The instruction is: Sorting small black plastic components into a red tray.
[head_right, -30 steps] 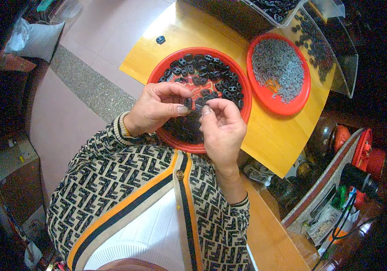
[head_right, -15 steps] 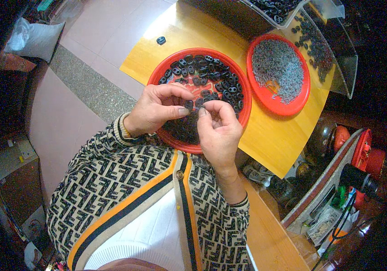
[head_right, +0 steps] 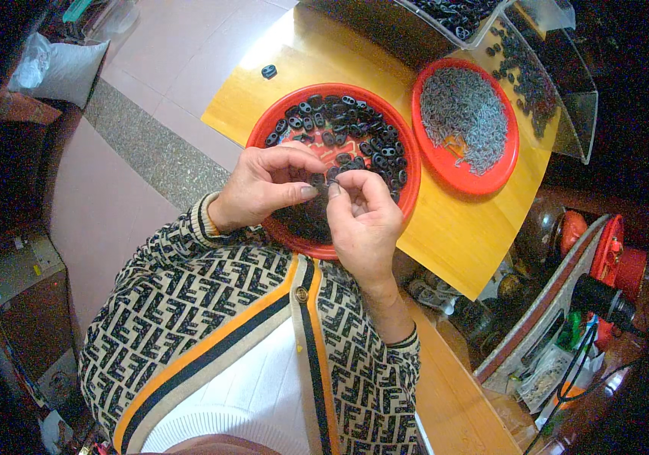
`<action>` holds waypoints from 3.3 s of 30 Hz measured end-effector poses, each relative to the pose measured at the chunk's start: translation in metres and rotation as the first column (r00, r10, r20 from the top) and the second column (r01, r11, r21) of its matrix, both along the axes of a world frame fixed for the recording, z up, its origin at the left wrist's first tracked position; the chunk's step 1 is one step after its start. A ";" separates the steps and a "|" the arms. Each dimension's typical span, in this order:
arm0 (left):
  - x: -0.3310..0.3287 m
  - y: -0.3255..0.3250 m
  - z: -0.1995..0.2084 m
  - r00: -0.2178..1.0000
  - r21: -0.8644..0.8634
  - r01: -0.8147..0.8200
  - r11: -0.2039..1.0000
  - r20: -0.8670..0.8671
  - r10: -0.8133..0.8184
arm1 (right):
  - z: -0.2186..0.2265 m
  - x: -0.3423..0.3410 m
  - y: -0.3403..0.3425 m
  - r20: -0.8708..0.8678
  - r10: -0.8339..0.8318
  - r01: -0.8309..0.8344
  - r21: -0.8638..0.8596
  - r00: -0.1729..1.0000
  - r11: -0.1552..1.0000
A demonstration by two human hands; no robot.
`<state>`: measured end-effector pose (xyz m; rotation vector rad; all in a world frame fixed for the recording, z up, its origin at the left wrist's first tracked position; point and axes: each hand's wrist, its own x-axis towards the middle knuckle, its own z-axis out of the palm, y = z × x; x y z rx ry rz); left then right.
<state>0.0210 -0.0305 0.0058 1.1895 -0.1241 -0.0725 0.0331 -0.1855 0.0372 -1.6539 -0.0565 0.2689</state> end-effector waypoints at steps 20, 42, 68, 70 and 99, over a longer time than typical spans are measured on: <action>-0.002 0.001 0.004 0.995 -0.048 0.074 0.996 -0.060 -0.077 | -0.008 0.016 -0.014 -0.193 0.192 -0.110 0.370 0.962 0.922; 0.007 0.000 0.005 0.943 0.367 -0.047 0.929 0.323 -0.080 | -0.024 0.028 -0.021 -0.333 0.485 -0.167 0.661 0.809 0.731; -0.015 -0.009 0.119 0.484 0.302 0.362 0.882 0.748 -0.455 | 0.054 0.169 -0.119 0.134 -0.190 0.165 0.176 0.973 0.970; -0.009 -0.012 0.149 0.440 0.290 0.411 0.864 0.767 -0.467 | 0.027 0.157 -0.118 0.256 -0.229 0.260 -0.095 0.939 0.961; 0.014 0.029 0.009 0.862 0.869 -0.198 0.454 0.374 -0.341 | -0.027 0.063 -0.025 0.330 0.700 -0.123 -0.850 0.633 0.512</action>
